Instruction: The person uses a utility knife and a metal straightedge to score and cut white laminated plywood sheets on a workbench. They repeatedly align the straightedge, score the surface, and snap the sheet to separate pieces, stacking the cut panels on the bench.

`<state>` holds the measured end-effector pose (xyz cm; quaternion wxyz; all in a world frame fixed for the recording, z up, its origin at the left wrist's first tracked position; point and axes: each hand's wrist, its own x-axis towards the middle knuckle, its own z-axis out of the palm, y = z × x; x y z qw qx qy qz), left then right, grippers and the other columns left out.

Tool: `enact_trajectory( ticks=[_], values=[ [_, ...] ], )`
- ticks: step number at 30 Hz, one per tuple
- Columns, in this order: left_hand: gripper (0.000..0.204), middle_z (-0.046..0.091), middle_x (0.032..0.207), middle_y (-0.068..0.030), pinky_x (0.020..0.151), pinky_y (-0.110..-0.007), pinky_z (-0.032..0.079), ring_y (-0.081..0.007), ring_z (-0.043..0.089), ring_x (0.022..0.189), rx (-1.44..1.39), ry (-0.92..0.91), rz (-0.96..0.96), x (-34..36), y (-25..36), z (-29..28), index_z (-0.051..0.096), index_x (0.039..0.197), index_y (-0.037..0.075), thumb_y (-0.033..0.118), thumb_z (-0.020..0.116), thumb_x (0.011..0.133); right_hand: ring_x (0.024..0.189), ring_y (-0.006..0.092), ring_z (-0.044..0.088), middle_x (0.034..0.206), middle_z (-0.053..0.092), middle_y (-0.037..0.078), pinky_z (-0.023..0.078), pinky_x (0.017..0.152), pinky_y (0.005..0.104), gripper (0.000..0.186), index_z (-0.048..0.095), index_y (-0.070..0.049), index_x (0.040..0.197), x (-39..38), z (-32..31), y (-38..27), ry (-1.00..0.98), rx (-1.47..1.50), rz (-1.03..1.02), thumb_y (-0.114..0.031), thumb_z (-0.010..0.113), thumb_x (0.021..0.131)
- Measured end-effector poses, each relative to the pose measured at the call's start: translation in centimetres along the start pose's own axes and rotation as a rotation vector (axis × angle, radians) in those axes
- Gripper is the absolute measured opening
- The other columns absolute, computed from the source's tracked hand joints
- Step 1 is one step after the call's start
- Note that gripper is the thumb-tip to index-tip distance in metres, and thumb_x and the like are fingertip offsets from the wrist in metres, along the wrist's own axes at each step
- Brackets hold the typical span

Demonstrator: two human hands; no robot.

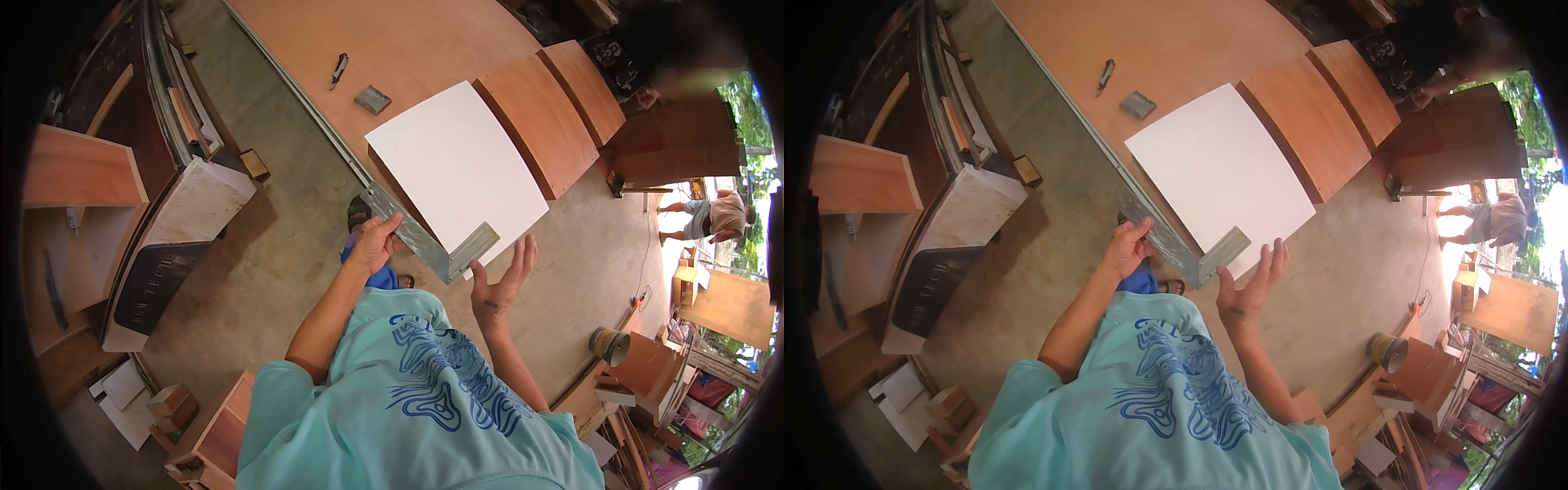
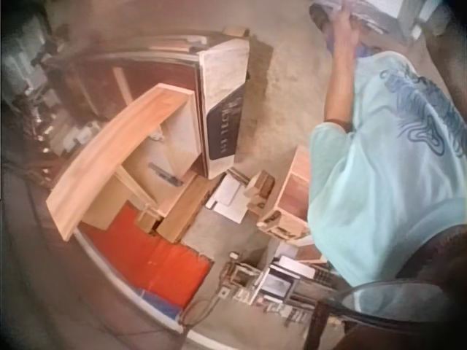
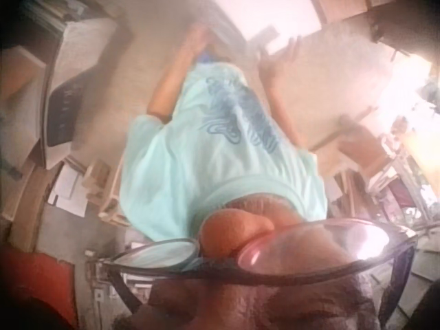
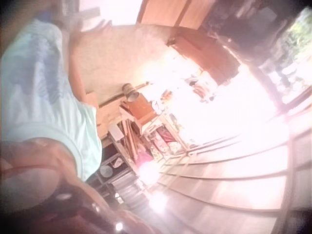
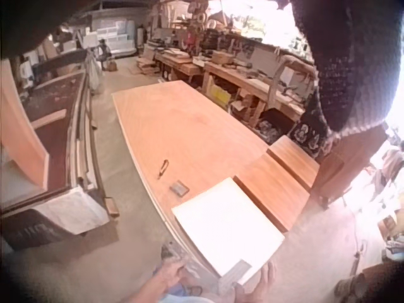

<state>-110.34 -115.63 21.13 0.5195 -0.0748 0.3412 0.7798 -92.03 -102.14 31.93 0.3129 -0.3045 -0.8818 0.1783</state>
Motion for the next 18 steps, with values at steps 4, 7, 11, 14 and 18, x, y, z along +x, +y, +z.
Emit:
enact_trajectory(
  ticks=[4, 7, 11, 14, 18],
  values=[
    [0.03, 0.068, 0.105, -0.0128, 0.076, -0.036, 0.06, -0.0212, 0.068, 0.092, -0.063, -0.127, -0.021, 2.5, 1.7, -0.4, 0.059, 0.113, -0.001, 0.025, 0.057, 0.097, 0.126, 0.0371, 0.048, 0.135, 0.05, 0.021, 0.04, 0.105, 0.0467, 0.074, 0.039, -0.001, 0.138, 3.3, 1.2, 2.2, -0.56, 1.3, 0.829, -0.015, 0.078, 0.078],
    [0.031, 0.068, 0.104, -0.0119, 0.079, -0.036, 0.059, -0.0208, 0.068, 0.093, -0.109, -0.212, -0.058, 4.9, 2.3, -1.3, 0.059, 0.113, 0.0, 0.025, 0.056, 0.097, 0.123, 0.0319, 0.051, 0.131, 0.051, 0.025, 0.042, 0.102, 0.0416, 0.078, 0.033, 0.005, 0.138, 5.2, 3.6, 0.9, -0.614, 1.452, 0.911, -0.015, 0.077, 0.078],
    [0.031, 0.065, 0.108, -0.0105, 0.083, -0.033, 0.055, -0.0191, 0.064, 0.098, -0.093, -0.245, -0.088, 7.3, 4.1, -2.5, 0.055, 0.121, 0.002, 0.021, 0.055, 0.097, 0.11, 0.0231, 0.059, 0.124, 0.061, 0.016, 0.049, 0.094, 0.0366, 0.041, 0.054, 0.003, 0.123, 9.2, 6.1, 0.3, -0.918, 0.998, 0.707, -0.007, 0.068, 0.085],
    [0.036, 0.063, 0.108, -0.0112, 0.081, -0.033, 0.055, -0.0194, 0.063, 0.097, 0.014, -0.072, -0.08, 9.3, 5.8, -3.7, 0.052, 0.125, -0.001, 0.019, 0.057, 0.096, 0.107, 0.0195, 0.06, 0.121, 0.063, 0.015, 0.049, 0.092, 0.0337, 0.027, 0.058, 0.003, 0.112, 10.7, 8.1, -1.0, -0.865, 0.813, 0.71, -0.003, 0.063, 0.086],
    [0.047, 0.06, 0.111, -0.0103, 0.076, -0.031, 0.053, -0.0168, 0.061, 0.095, 0.138, 0.402, -0.004, 14.1, 5.1, -7.6, 0.048, 0.131, -0.004, 0.021, 0.06, 0.093, 0.106, 0.0192, 0.06, 0.122, 0.062, 0.017, 0.052, 0.086, 0.0315, 0.019, 0.058, 0.001, 0.106, 13.1, 11.1, -2.6, -0.687, 0.723, 0.731, -0.002, 0.061, 0.088]
  ],
)
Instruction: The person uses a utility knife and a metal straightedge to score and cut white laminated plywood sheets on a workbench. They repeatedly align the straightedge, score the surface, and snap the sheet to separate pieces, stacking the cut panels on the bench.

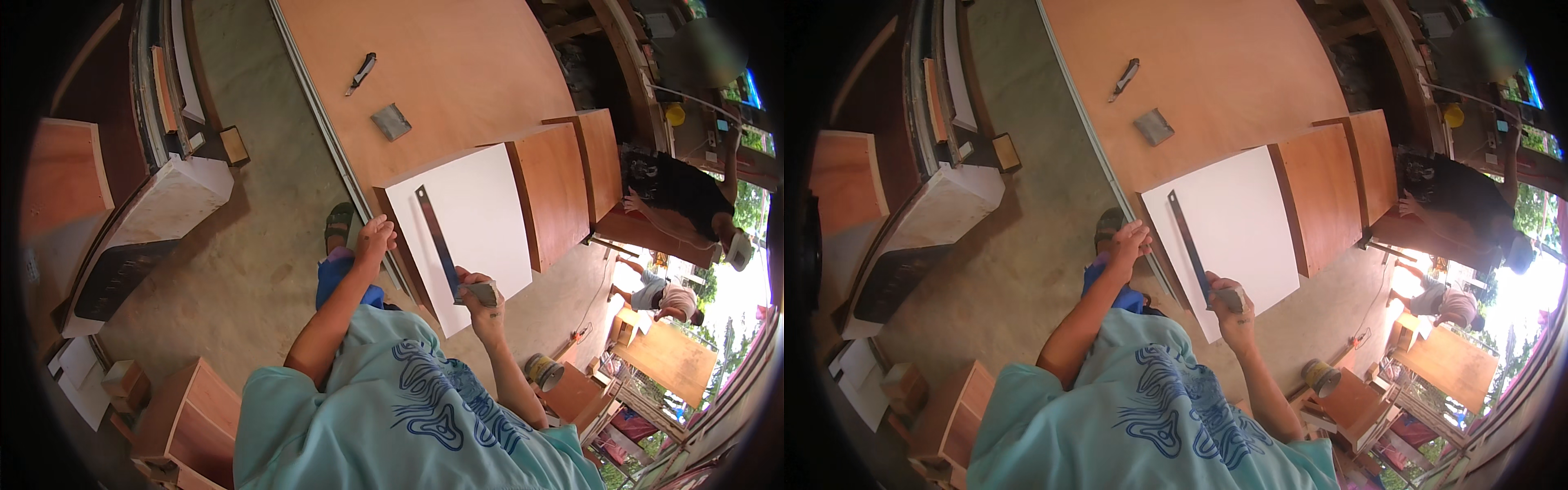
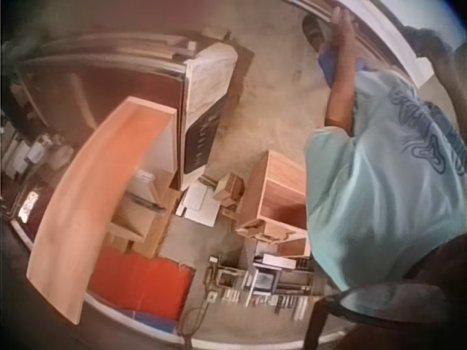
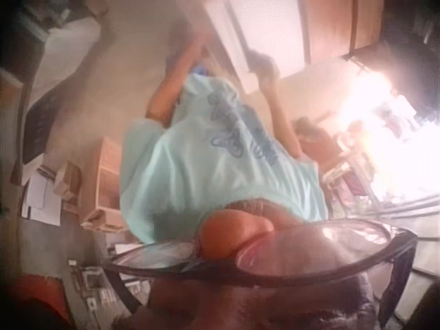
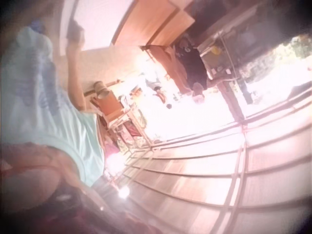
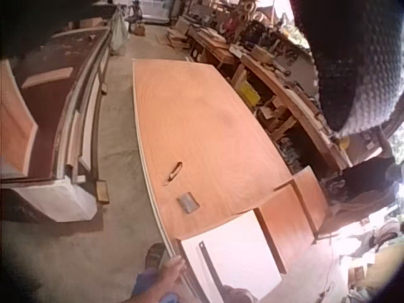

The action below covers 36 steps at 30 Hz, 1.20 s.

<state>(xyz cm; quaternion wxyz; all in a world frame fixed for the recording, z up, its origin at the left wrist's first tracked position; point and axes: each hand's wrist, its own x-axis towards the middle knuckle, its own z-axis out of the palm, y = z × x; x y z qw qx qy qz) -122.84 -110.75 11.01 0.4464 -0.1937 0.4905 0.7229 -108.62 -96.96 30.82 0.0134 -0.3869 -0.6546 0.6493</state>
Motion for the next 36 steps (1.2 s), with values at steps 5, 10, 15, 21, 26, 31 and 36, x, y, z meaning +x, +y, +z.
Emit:
enact_trajectory(
  ticks=[5, 10, 15, 21, 26, 31, 36],
  values=[
    [0.047, 0.061, 0.105, -0.0057, 0.073, -0.028, 0.05, -0.0127, 0.058, 0.088, -0.039, 0.206, 0.043, 4.8, 0.8, 0.4, 0.05, 0.132, -0.002, 0.02, 0.06, 0.091, 0.1, 0.019, 0.062, 0.124, 0.06, 0.02, 0.053, 0.081, 0.0292, 0.016, 0.057, 0.001, 0.104, 3.4, 1.4, -1.4, 0.109, -0.06, -0.013, 0.001, 0.059, 0.088],
    [0.03, 0.062, 0.096, -0.0033, 0.07, -0.028, 0.05, -0.0109, 0.058, 0.082, -0.083, 0.248, 0.03, 6.8, 0.9, 1.6, 0.059, 0.116, 0.0, 0.018, 0.062, 0.091, 0.098, 0.0174, 0.063, 0.122, 0.061, 0.02, 0.053, 0.082, 0.0288, 0.013, 0.056, 0.001, 0.101, 5.0, 3.2, -2.7, 0.075, -0.215, 0.027, 0.003, 0.057, 0.088],
    [0.016, 0.063, 0.087, -0.001, 0.065, -0.026, 0.051, -0.0108, 0.059, 0.075, -0.099, 0.241, -0.033, 7.5, 1.1, 1.0, 0.063, 0.1, 0.002, 0.015, 0.061, 0.091, 0.103, 0.0199, 0.064, 0.119, 0.064, 0.02, 0.052, 0.084, 0.0297, 0.014, 0.055, -0.001, 0.099, 7.1, 5.0, -2.9, -0.016, -0.378, 0.015, 0.006, 0.055, 0.087],
    [0.016, 0.063, 0.086, -0.002, 0.066, -0.028, 0.053, -0.0128, 0.06, 0.075, -0.178, 0.172, -0.141, 7.5, 3.0, -0.1, 0.064, 0.097, 0.002, 0.016, 0.063, 0.089, 0.104, 0.0253, 0.066, 0.116, 0.064, 0.024, 0.053, 0.081, 0.0309, 0.016, 0.055, 0.0, 0.1, 10.1, 7.0, -2.4, -0.115, -0.484, -0.052, 0.007, 0.054, 0.086],
    [0.02, 0.063, 0.084, -0.0038, 0.065, -0.026, 0.052, -0.0116, 0.059, 0.071, -0.131, 0.142, -0.1, 7.0, 3.7, 0.4, 0.063, 0.093, 0.0, 0.019, 0.065, 0.089, 0.105, 0.0259, 0.066, 0.116, 0.064, 0.023, 0.052, 0.084, 0.031, 0.017, 0.055, 0.001, 0.101, 10.4, 7.2, -2.6, -0.09, -0.509, -0.074, 0.007, 0.054, 0.086],
    [0.022, 0.062, 0.069, -0.0049, 0.063, -0.03, 0.049, -0.0148, 0.059, 0.066, 0.339, 0.25, 0.124, 8.5, 3.8, 0.7, 0.063, 0.083, 0.001, 0.022, 0.067, 0.088, 0.106, 0.0254, 0.065, 0.117, 0.064, 0.022, 0.051, 0.088, 0.031, 0.016, 0.055, 0.002, 0.102, 9.6, 6.4, -3.6, -0.025, -0.446, -0.002, 0.006, 0.054, 0.087],
    [0.023, 0.065, 0.07, -0.0127, 0.064, -0.035, 0.049, -0.0234, 0.063, 0.065, 0.661, 0.359, 0.256, 7.7, 4.6, 2.1, 0.062, 0.082, 0.001, 0.022, 0.07, 0.084, 0.107, 0.024, 0.064, 0.117, 0.064, 0.022, 0.051, 0.089, 0.0316, 0.013, 0.056, 0.002, 0.101, 7.9, 5.1, -2.7, 0.082, -0.394, -0.009, 0.004, 0.054, 0.089]
  ],
)
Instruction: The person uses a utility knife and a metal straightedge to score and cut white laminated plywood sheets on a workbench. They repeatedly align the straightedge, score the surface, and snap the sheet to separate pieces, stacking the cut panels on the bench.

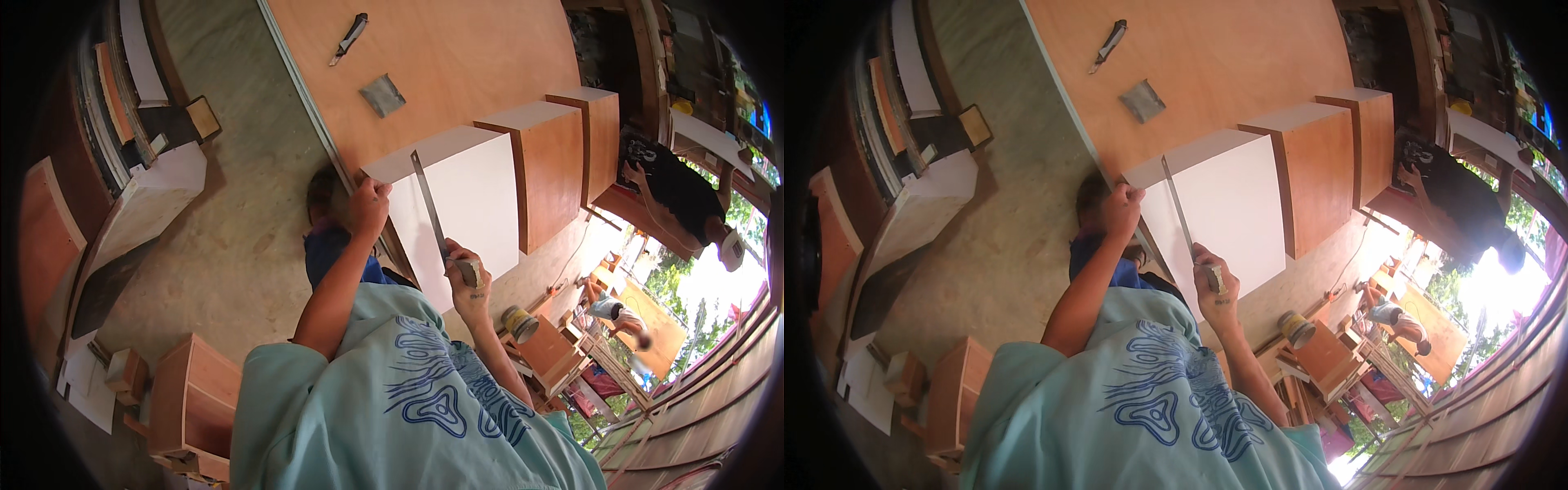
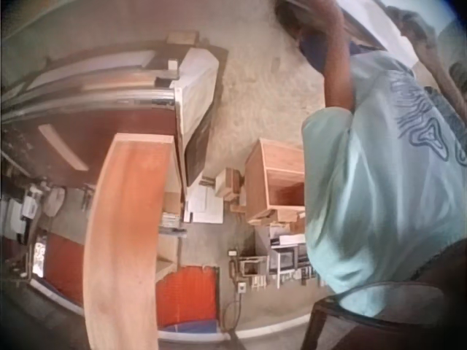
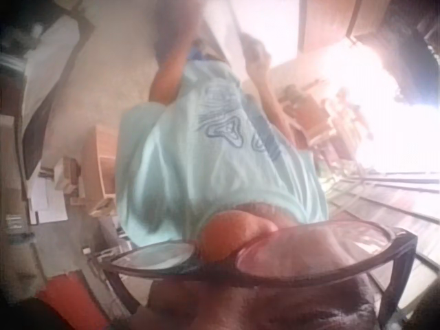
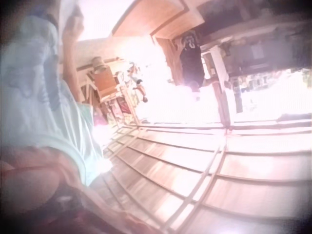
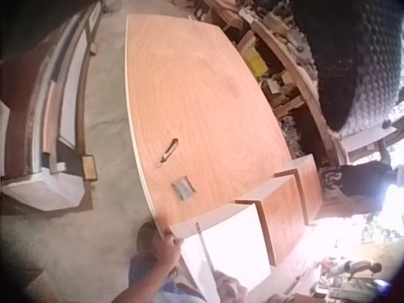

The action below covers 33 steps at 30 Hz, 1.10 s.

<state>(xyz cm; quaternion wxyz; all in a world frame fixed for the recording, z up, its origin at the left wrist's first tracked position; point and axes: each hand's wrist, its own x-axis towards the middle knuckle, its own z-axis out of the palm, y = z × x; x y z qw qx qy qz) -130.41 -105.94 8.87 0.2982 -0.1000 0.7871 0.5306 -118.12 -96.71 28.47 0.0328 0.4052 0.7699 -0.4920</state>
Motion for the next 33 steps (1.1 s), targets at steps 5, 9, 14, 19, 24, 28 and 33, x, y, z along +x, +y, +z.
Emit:
enact_trajectory(
  ticks=[5, 9, 14, 19, 24, 28, 33],
  values=[
    [0.028, 0.065, 0.072, -0.013, 0.064, -0.035, 0.048, -0.0219, 0.062, 0.065, -0.146, 0.01, 0.137, 0.5, -2.1, 0.3, 0.065, 0.083, 0.001, 0.027, 0.072, 0.082, 0.106, 0.0236, 0.064, 0.116, 0.065, 0.021, 0.051, 0.088, 0.0321, 0.012, 0.057, 0.002, 0.101, -0.9, 0.2, 0.4, 0.033, 0.068, 0.042, 0.002, 0.054, 0.089],
    [0.037, 0.062, 0.066, -0.0117, 0.061, -0.034, 0.047, -0.0166, 0.058, 0.062, -0.21, -0.051, 0.048, 0.9, -4.3, 0.6, 0.066, 0.079, -0.001, 0.035, 0.074, 0.081, 0.105, 0.0233, 0.065, 0.114, 0.066, 0.021, 0.052, 0.087, 0.0312, 0.013, 0.058, 0.002, 0.101, -1.9, 0.6, 0.9, 0.031, 0.043, -0.03, 0.002, 0.055, 0.089],
    [0.043, 0.06, 0.061, -0.0111, 0.059, -0.035, 0.046, -0.018, 0.057, 0.061, -0.197, -0.083, 0.015, 0.5, -3.0, 0.1, 0.065, 0.073, -0.002, 0.04, 0.072, 0.082, 0.102, 0.0223, 0.066, 0.114, 0.066, 0.021, 0.052, 0.084, 0.0301, 0.015, 0.059, 0.002, 0.102, -2.8, 0.3, 2.3, 0.005, 0.011, -0.128, 0.002, 0.056, 0.088],
    [0.025, 0.065, 0.076, -0.0137, 0.069, -0.042, 0.049, -0.0295, 0.063, 0.074, -0.072, 0.206, 0.255, -0.1, -3.7, 2.8, 0.065, 0.085, 0.0, 0.022, 0.074, 0.078, 0.097, 0.0204, 0.067, 0.115, 0.066, 0.02, 0.052, 0.079, 0.0286, 0.016, 0.06, 0.002, 0.103, -3.2, -0.6, 3.1, 0.034, -0.041, -0.17, 0.0, 0.057, 0.088],
    [0.017, 0.066, 0.084, -0.0148, 0.078, -0.044, 0.05, -0.0332, 0.063, 0.085, 0.255, -0.019, 0.497, 3.2, -1.2, 1.2, 0.069, 0.083, 0.002, 0.015, 0.073, 0.073, 0.089, 0.0168, 0.066, 0.116, 0.066, 0.019, 0.053, 0.076, 0.0278, 0.016, 0.06, 0.003, 0.103, -5.0, -2.3, 4.0, 0.077, -0.006, -0.081, 0.0, 0.057, 0.088],
    [0.018, 0.068, 0.076, -0.0176, 0.073, -0.038, 0.051, -0.0301, 0.067, 0.074, 0.15, -0.295, 0.256, 4.7, 0.1, 0.3, 0.07, 0.077, 0.0, 0.017, 0.073, 0.072, 0.089, 0.0155, 0.065, 0.116, 0.066, 0.018, 0.053, 0.077, 0.0278, 0.016, 0.06, 0.003, 0.104, -6.3, -3.1, 5.4, 0.138, 0.2, -0.031, 0.0, 0.057, 0.088],
    [0.023, 0.068, 0.073, -0.0124, 0.07, -0.032, 0.05, -0.0207, 0.064, 0.07, 0.017, -0.322, 0.154, 4.7, -0.3, 0.5, 0.071, 0.081, -0.001, 0.02, 0.075, 0.074, 0.096, 0.0174, 0.065, 0.117, 0.065, 0.018, 0.052, 0.081, 0.029, 0.017, 0.06, 0.003, 0.105, -6.8, -2.9, 6.7, 0.08, 0.141, -0.072, 0.002, 0.056, 0.088]
  ],
)
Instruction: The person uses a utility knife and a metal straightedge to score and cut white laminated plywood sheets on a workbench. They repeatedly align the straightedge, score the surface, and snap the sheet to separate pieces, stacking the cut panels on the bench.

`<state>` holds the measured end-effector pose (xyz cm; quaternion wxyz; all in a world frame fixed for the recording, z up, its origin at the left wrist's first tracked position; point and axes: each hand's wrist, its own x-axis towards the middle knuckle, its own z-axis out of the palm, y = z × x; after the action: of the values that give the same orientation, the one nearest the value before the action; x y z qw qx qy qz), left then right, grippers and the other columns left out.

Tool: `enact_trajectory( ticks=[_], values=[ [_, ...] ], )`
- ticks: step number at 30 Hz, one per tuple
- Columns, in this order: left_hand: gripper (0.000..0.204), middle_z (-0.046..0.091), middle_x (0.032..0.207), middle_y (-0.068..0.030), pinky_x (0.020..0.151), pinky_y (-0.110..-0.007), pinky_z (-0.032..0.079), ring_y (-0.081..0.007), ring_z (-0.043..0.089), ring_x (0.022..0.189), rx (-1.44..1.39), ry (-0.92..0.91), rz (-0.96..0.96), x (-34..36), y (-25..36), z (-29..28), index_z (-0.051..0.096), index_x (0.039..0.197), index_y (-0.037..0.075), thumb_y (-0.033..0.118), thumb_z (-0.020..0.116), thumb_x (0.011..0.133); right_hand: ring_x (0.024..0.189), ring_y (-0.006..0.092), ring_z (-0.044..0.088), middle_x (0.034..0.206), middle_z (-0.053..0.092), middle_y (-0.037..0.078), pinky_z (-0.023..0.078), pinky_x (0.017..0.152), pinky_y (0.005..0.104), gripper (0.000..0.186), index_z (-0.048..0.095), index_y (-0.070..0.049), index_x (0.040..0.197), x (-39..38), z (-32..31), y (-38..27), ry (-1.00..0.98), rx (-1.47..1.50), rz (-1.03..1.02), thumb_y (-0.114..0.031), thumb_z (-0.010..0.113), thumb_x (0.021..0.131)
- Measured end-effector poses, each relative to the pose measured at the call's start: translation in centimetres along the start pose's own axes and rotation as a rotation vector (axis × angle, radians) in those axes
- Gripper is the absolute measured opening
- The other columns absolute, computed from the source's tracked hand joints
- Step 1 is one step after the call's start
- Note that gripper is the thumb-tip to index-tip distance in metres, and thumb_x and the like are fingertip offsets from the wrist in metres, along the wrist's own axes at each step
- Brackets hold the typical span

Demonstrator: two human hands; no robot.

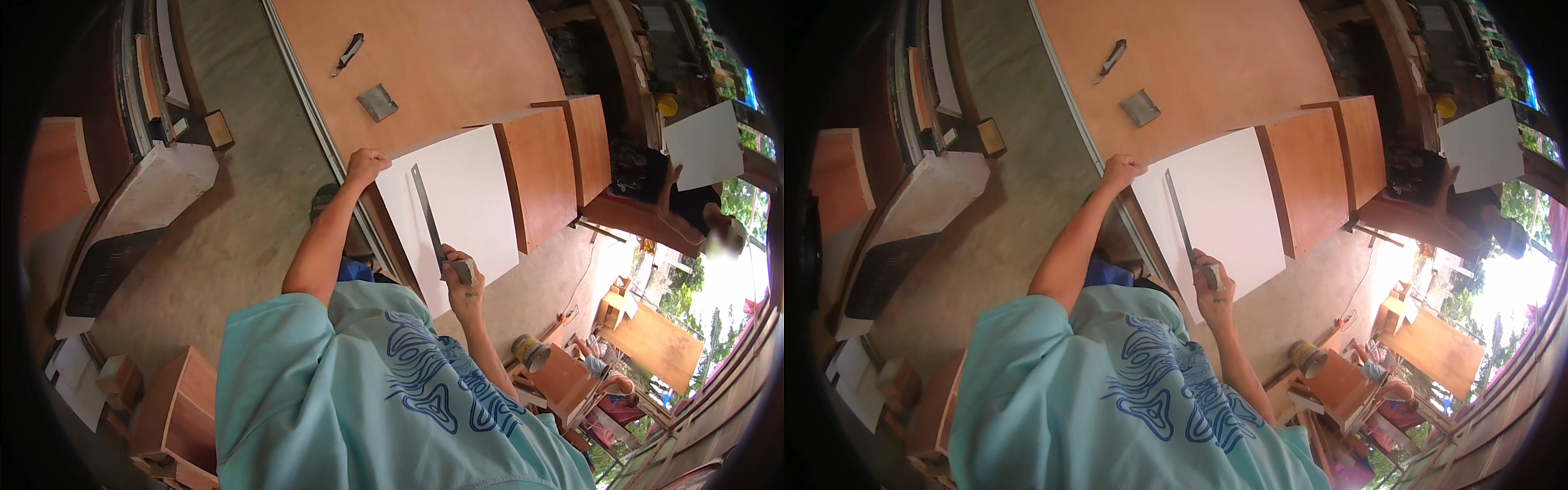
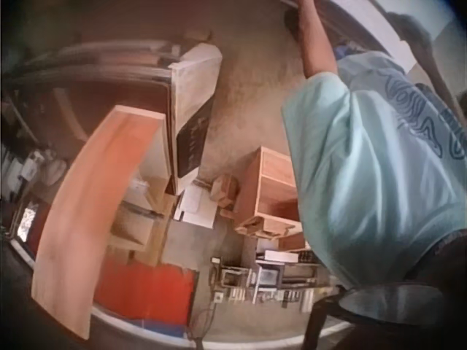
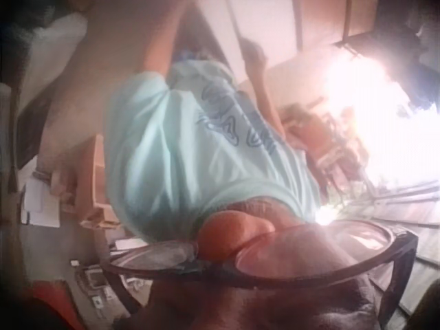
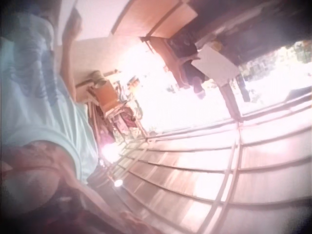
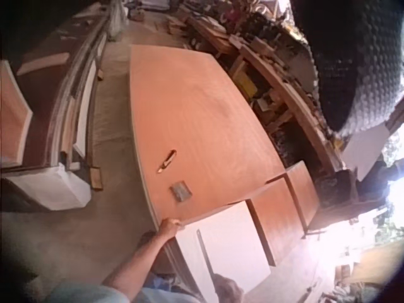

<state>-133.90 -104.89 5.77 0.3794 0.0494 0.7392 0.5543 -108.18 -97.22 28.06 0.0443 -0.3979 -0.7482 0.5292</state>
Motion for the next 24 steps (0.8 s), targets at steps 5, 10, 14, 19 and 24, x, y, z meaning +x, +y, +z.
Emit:
enact_trajectory(
  ticks=[5, 10, 14, 19, 24],
  values=[
    [0.027, 0.067, 0.081, -0.0075, 0.068, -0.031, 0.05, -0.0173, 0.062, 0.069, -0.295, 0.496, -0.002, -2.0, -3.5, 3.1, 0.066, 0.096, -0.003, 0.014, 0.074, 0.077, 0.098, 0.0187, 0.066, 0.116, 0.066, 0.018, 0.052, 0.081, 0.0295, 0.019, 0.06, 0.002, 0.105, 0.0, 0.3, -0.2, -0.106, -0.118, -0.104, 0.003, 0.057, 0.087],
    [0.017, 0.063, 0.08, -0.0048, 0.058, -0.029, 0.052, -0.0136, 0.06, 0.07, -0.632, 0.453, -0.127, -6.9, -2.9, 6.1, 0.064, 0.093, 0.0, 0.011, 0.07, 0.082, 0.092, 0.0193, 0.069, 0.113, 0.068, 0.016, 0.054, 0.077, 0.0294, 0.02, 0.06, 0.0, 0.106, 0.2, -0.8, 1.9, -0.121, -0.167, -0.218, 0.002, 0.058, 0.086],
    [0.015, 0.062, 0.079, -0.0031, 0.057, -0.029, 0.053, -0.0133, 0.06, 0.069, -0.695, 0.373, -0.157, -7.1, -4.3, 6.0, 0.064, 0.092, 0.002, 0.014, 0.068, 0.085, 0.073, 0.0116, 0.062, 0.11, 0.069, 0.013, 0.052, 0.066, 0.0263, 0.019, 0.059, 0.003, 0.105, 1.5, -0.9, 2.6, -0.187, -0.226, -0.338, 0.0, 0.058, 0.087],
    [0.022, 0.06, 0.079, -0.002, 0.063, -0.031, 0.054, -0.0143, 0.06, 0.07, -0.763, 0.317, -0.125, -6.1, -4.7, 5.2, 0.063, 0.099, 0.001, 0.02, 0.064, 0.088, 0.074, 0.0243, 0.067, 0.093, 0.07, 0.016, 0.053, 0.068, 0.0315, 0.02, 0.061, 0.001, 0.105, 4.6, 0.8, 1.8, -0.248, -0.288, -0.462, -0.001, 0.059, 0.086],
    [0.064, 0.063, 0.1, -0.0101, 0.076, -0.045, 0.054, -0.0236, 0.062, 0.091, -0.95, 0.226, -0.249, -6.2, -2.9, 2.7, 0.056, 0.122, -0.001, 0.053, 0.06, 0.088, 0.079, 0.0331, 0.069, 0.087, 0.068, 0.019, 0.053, 0.07, 0.0357, 0.02, 0.061, -0.001, 0.105, 6.4, 2.4, 0.4, -0.3, -0.321, -0.477, -0.001, 0.059, 0.085]
  ],
)
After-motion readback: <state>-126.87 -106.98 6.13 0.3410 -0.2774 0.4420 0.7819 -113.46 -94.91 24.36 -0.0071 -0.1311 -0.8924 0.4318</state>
